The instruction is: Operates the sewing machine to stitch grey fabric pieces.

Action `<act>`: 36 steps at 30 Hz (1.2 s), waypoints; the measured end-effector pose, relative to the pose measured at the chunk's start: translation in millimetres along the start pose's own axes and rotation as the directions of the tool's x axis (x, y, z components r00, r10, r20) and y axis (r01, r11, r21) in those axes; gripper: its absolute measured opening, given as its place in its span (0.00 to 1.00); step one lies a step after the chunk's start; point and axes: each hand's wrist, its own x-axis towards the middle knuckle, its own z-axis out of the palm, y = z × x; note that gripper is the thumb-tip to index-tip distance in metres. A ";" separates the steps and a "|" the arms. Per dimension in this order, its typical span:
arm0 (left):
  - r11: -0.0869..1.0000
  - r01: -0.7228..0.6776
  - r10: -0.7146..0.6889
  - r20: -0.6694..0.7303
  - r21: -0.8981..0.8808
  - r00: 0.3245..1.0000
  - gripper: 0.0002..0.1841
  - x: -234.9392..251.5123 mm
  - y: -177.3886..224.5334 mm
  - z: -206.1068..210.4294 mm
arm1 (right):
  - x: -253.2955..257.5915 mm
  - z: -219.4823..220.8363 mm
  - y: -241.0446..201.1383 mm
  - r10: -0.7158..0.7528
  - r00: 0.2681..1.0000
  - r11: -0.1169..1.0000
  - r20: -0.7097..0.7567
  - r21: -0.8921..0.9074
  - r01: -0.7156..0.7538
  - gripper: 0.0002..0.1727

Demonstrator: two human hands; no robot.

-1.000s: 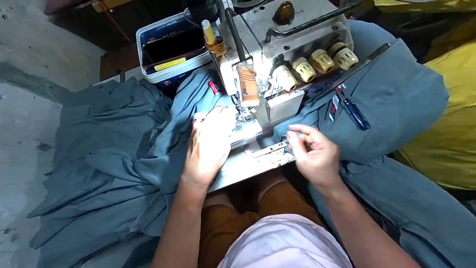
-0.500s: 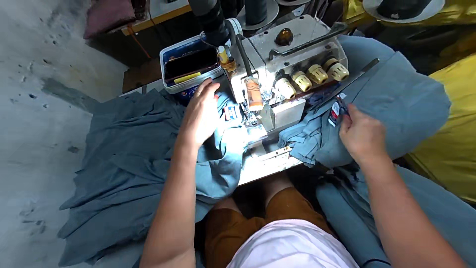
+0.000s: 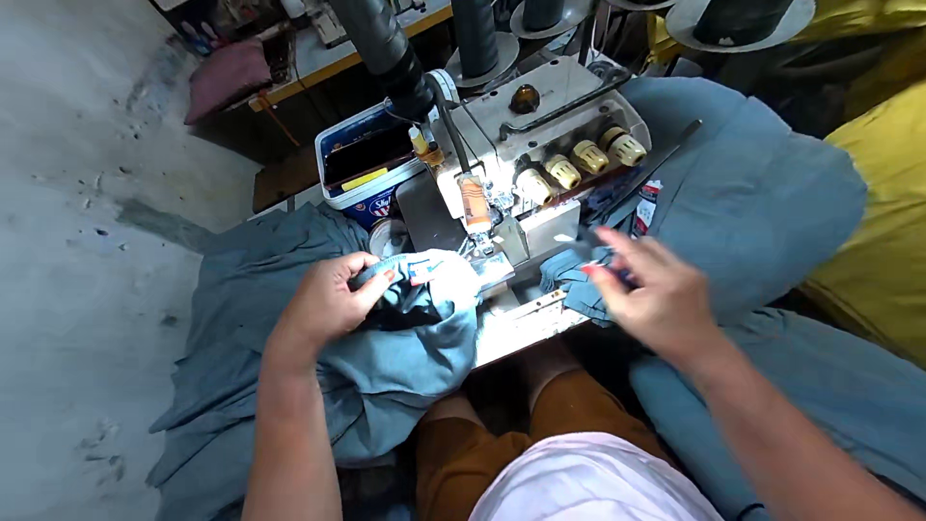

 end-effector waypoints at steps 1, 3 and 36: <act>0.996 -0.092 0.091 -0.039 -0.019 0.995 0.06 -1.9 -11.1 3.3 | 3.9 10.4 -13.9 -0.110 0.994 0.993 0.003 -0.053 0.110 0.22; 0.972 -0.233 0.231 -0.116 -0.002 0.966 0.06 -0.7 -34.5 11.7 | 13.3 27.8 -35.7 -0.257 0.965 0.956 0.052 -0.135 0.262 0.20; 0.851 -0.345 0.191 -0.379 -0.395 0.906 0.06 -34.1 -13.8 71.1 | 5.2 41.8 -79.1 -0.292 0.955 0.934 -0.060 0.197 0.298 0.16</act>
